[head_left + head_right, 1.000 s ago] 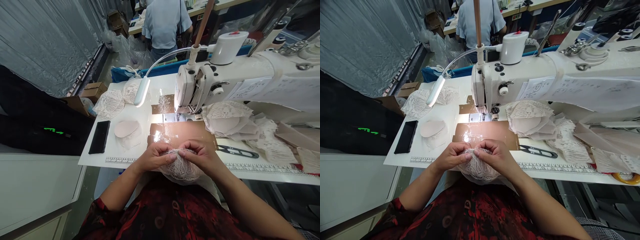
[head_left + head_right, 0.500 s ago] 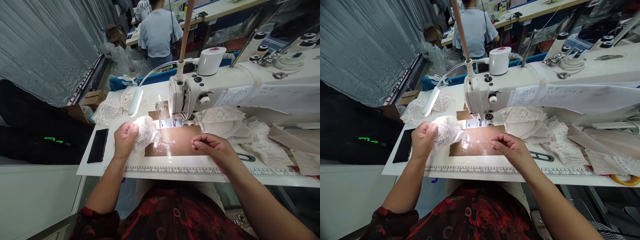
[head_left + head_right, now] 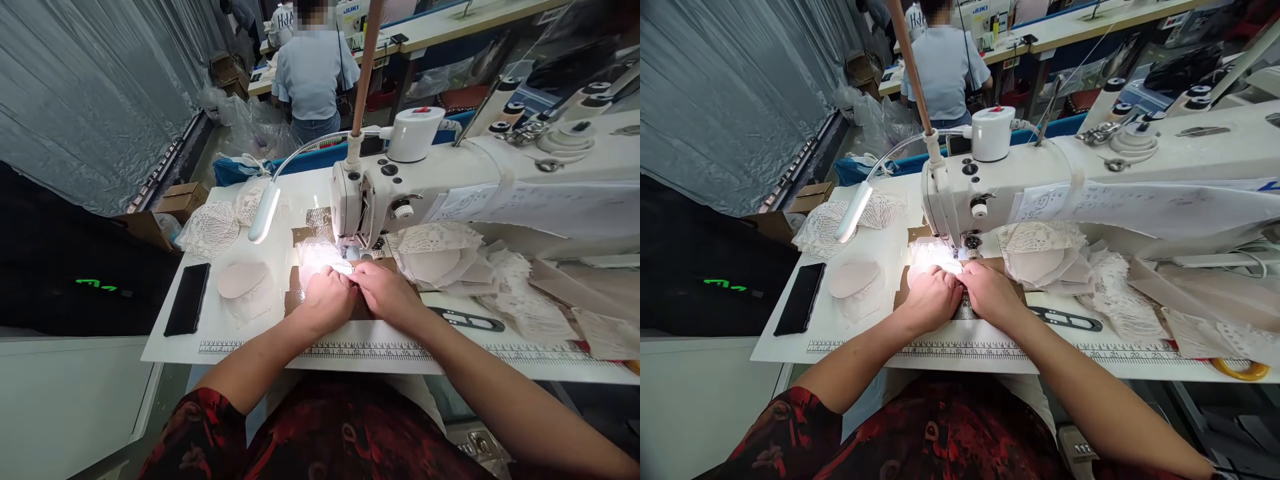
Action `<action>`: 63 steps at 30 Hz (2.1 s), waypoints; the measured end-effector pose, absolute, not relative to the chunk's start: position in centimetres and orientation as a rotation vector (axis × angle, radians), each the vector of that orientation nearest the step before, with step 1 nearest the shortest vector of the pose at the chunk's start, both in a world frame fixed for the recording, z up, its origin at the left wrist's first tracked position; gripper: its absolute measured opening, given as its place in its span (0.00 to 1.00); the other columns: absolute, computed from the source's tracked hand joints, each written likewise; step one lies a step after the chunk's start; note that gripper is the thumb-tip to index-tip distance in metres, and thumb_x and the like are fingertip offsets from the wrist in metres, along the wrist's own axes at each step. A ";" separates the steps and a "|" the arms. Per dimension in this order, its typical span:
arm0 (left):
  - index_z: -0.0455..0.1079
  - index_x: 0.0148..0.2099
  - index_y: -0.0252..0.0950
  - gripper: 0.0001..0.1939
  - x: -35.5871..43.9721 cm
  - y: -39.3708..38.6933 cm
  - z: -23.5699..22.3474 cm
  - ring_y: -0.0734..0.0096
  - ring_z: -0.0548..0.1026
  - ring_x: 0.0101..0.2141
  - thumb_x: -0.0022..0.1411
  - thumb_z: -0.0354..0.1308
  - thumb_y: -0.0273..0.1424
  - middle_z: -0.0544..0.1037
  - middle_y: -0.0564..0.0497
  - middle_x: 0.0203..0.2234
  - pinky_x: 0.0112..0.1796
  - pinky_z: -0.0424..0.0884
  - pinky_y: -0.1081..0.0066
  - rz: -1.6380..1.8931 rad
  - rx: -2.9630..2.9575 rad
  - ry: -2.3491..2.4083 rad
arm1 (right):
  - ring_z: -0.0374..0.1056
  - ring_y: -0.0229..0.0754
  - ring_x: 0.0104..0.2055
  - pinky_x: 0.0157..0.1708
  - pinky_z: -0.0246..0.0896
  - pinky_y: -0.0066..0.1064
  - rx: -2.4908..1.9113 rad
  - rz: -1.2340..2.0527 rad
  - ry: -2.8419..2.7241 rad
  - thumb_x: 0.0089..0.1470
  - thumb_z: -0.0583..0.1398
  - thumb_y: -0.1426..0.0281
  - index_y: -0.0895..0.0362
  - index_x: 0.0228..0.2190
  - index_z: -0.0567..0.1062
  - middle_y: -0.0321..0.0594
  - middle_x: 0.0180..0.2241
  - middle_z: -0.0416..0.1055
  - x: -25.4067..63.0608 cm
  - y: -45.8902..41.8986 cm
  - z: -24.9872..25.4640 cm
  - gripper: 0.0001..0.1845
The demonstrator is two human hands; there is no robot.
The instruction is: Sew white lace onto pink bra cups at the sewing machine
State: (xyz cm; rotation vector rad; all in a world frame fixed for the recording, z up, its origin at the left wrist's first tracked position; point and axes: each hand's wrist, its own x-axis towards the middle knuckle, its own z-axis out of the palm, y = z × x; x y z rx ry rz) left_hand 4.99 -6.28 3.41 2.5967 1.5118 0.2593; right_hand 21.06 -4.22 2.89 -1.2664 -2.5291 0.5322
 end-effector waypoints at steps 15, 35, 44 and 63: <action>0.71 0.50 0.30 0.17 1.5 -2.7 1.8 0.64 0.73 0.37 0.67 0.46 0.30 0.75 0.43 0.50 0.40 0.73 0.63 0.483 2.789 1.288 | 0.61 0.43 0.35 0.31 0.49 0.34 -1.425 0.194 -2.588 0.55 0.52 0.79 0.56 0.47 0.75 0.44 0.40 0.71 19.8 -3.8 2.0 0.21; 0.69 0.55 0.34 0.19 0.6 -1.0 1.0 0.58 0.69 0.47 0.65 0.48 0.32 0.72 0.43 0.53 0.47 0.68 0.55 0.474 2.669 1.406 | 0.59 0.43 0.33 0.33 0.49 0.34 -1.410 0.158 -2.579 0.54 0.51 0.79 0.55 0.46 0.75 0.42 0.36 0.71 19.7 -4.0 1.4 0.21; 0.68 0.56 0.40 0.19 0.0 -1.9 2.1 0.46 0.59 0.59 0.65 0.48 0.30 0.67 0.46 0.58 0.54 0.57 0.44 0.283 2.553 1.601 | 0.65 0.43 0.38 0.37 0.57 0.32 -1.245 0.255 -2.432 0.55 0.50 0.80 0.58 0.46 0.75 0.43 0.41 0.73 20.3 -4.2 0.9 0.21; 0.72 0.39 0.34 0.10 -0.8 -1.8 4.5 0.67 0.72 0.31 0.53 0.56 0.29 0.74 0.51 0.26 0.34 0.70 0.69 0.334 2.094 1.340 | 0.62 0.41 0.35 0.33 0.55 0.30 -1.007 0.338 -2.504 0.53 0.52 0.78 0.56 0.39 0.78 0.41 0.31 0.68 21.4 -4.0 1.0 0.17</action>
